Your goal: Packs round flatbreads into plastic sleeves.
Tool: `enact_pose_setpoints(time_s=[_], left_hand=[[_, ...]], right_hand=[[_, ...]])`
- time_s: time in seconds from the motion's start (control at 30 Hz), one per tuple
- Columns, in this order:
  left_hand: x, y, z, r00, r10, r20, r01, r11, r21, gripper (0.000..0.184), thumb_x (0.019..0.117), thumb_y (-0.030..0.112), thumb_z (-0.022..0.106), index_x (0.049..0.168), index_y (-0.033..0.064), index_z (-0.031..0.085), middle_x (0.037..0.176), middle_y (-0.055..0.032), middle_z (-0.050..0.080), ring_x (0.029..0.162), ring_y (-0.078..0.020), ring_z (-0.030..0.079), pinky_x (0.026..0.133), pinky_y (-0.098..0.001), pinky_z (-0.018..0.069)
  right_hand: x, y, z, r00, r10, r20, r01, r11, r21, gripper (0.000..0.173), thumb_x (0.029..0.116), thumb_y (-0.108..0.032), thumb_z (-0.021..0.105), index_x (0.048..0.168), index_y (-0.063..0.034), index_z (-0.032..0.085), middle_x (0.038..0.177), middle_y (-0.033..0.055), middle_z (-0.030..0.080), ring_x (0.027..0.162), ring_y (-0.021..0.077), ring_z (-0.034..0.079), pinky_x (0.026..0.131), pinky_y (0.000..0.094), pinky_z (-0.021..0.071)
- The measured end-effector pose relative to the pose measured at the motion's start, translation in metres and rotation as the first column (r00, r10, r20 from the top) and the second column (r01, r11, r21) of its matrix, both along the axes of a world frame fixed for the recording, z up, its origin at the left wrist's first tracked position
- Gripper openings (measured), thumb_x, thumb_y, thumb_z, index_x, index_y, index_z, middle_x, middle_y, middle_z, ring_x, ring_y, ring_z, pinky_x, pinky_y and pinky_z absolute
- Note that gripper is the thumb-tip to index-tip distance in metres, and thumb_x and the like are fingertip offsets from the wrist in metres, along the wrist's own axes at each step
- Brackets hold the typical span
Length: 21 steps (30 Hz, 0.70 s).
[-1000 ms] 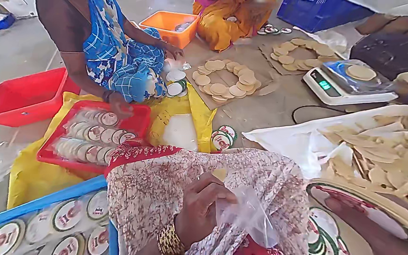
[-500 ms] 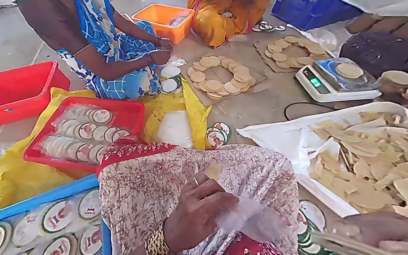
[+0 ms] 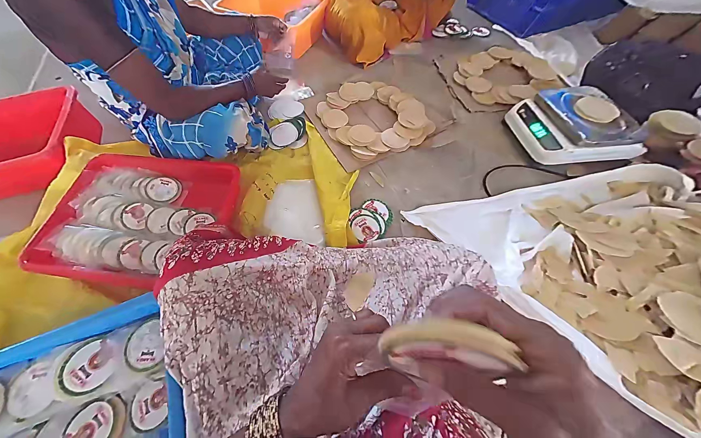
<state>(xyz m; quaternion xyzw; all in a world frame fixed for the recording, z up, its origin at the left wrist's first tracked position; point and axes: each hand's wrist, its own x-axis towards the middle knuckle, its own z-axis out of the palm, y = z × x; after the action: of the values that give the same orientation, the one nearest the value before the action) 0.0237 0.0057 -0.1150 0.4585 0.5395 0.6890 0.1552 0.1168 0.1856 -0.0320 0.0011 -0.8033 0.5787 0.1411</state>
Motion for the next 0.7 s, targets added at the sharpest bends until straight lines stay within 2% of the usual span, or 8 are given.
enact_pose_setpoints(time_s=[0.07,0.13,0.23,0.33,0.4,0.5,0.6,0.7], left_hand=[[0.006,-0.001,-0.006,0.963,-0.115,0.242,0.109,0.993,0.038,0.023,0.0917,0.009,0.074,0.114,0.0047,0.071,0.115,0.0013,0.072,0.111,-0.0017,0.064,0.098,-0.0229,0.054],[0.011,-0.002,-0.011,0.858,-0.202,0.472,0.186,0.979,0.082,0.018,0.0955,0.009,0.069,0.114,0.0076,0.072,0.11,0.0032,0.075,0.104,-0.003,0.069,0.093,-0.0252,0.0577],[0.013,-0.004,-0.011,0.702,-0.197,0.684,0.201,0.977,0.075,0.019,0.0959,0.004,0.066,0.114,0.006,0.072,0.104,0.0012,0.077,0.097,-0.0061,0.072,0.09,-0.0278,0.059],[0.008,-0.008,-0.015,0.672,-0.161,0.723,0.218,0.976,0.015,0.022,0.0937,-0.003,0.065,0.114,0.0056,0.071,0.102,0.0033,0.076,0.094,-0.0044,0.072,0.089,-0.0268,0.059],[0.006,-0.009,-0.019,0.662,-0.181,0.727,0.258,0.966,0.006,0.025,0.0942,-0.004,0.063,0.118,0.0043,0.068,0.104,0.0034,0.076,0.096,-0.0043,0.071,0.091,-0.0268,0.0585],[0.008,-0.007,-0.018,0.676,-0.184,0.714,0.254,0.967,0.009,0.026,0.0952,-0.003,0.063,0.12,0.003,0.066,0.106,0.0032,0.075,0.098,-0.0047,0.071,0.092,-0.0274,0.0584],[0.007,-0.004,-0.021,0.737,-0.171,0.654,0.247,0.969,-0.025,0.015,0.0959,0.002,0.064,0.11,0.0044,0.068,0.096,0.0057,0.073,0.089,-0.0015,0.068,0.084,-0.0245,0.0579],[0.01,-0.005,-0.026,0.748,-0.193,0.635,0.282,0.959,-0.041,0.014,0.0954,0.002,0.065,0.109,0.0026,0.069,0.093,0.0047,0.073,0.084,-0.0017,0.069,0.08,-0.0237,0.0584]], right_hand=[[-0.004,-0.002,-0.013,0.998,-0.039,0.04,0.043,0.994,-0.096,0.037,0.0878,-0.024,0.078,0.12,-0.0146,0.061,0.107,-0.0089,0.071,0.095,-0.0012,0.069,0.08,0.0168,0.0605],[-0.006,0.0,-0.028,0.999,-0.037,-0.006,0.036,0.992,-0.118,0.038,0.0979,-0.033,0.069,0.128,-0.0122,0.058,0.114,-0.0056,0.07,0.099,0.0016,0.069,0.084,0.0189,0.0603],[0.003,0.004,-0.046,0.999,0.006,0.053,-0.014,0.989,0.145,0.049,0.1051,-0.048,0.052,0.138,-0.0124,0.059,0.122,0.0012,0.068,0.109,0.0057,0.065,0.093,0.0265,0.056],[0.016,0.012,-0.049,0.961,0.133,0.241,-0.214,0.913,0.349,0.08,0.0997,-0.07,0.04,0.152,-0.0095,0.044,0.133,0.0106,0.065,0.12,0.019,0.064,0.101,0.0444,0.0525],[0.022,0.018,-0.052,0.958,0.13,0.257,-0.227,0.89,0.395,0.092,0.0969,-0.076,0.038,0.156,-0.005,0.039,0.145,0.0141,0.058,0.132,0.0237,0.057,0.11,0.0491,0.0462],[0.021,0.018,-0.054,0.977,0.149,0.149,-0.193,0.919,0.343,0.085,0.1006,-0.07,0.037,0.158,-0.0083,0.038,0.161,0.0136,0.041,0.149,0.0223,0.039,0.123,0.0465,0.0332],[0.024,0.012,-0.059,0.956,0.261,0.133,-0.293,0.883,0.368,0.068,0.1046,-0.06,0.041,0.152,-0.0128,0.05,0.154,0.0128,0.052,0.145,0.0222,0.047,0.119,0.0416,0.0395],[0.027,0.012,-0.057,0.945,0.269,0.185,-0.312,0.91,0.275,0.065,0.1003,-0.061,0.051,0.147,-0.0158,0.057,0.151,0.0119,0.055,0.135,0.0174,0.056,0.107,0.0353,0.0503]])
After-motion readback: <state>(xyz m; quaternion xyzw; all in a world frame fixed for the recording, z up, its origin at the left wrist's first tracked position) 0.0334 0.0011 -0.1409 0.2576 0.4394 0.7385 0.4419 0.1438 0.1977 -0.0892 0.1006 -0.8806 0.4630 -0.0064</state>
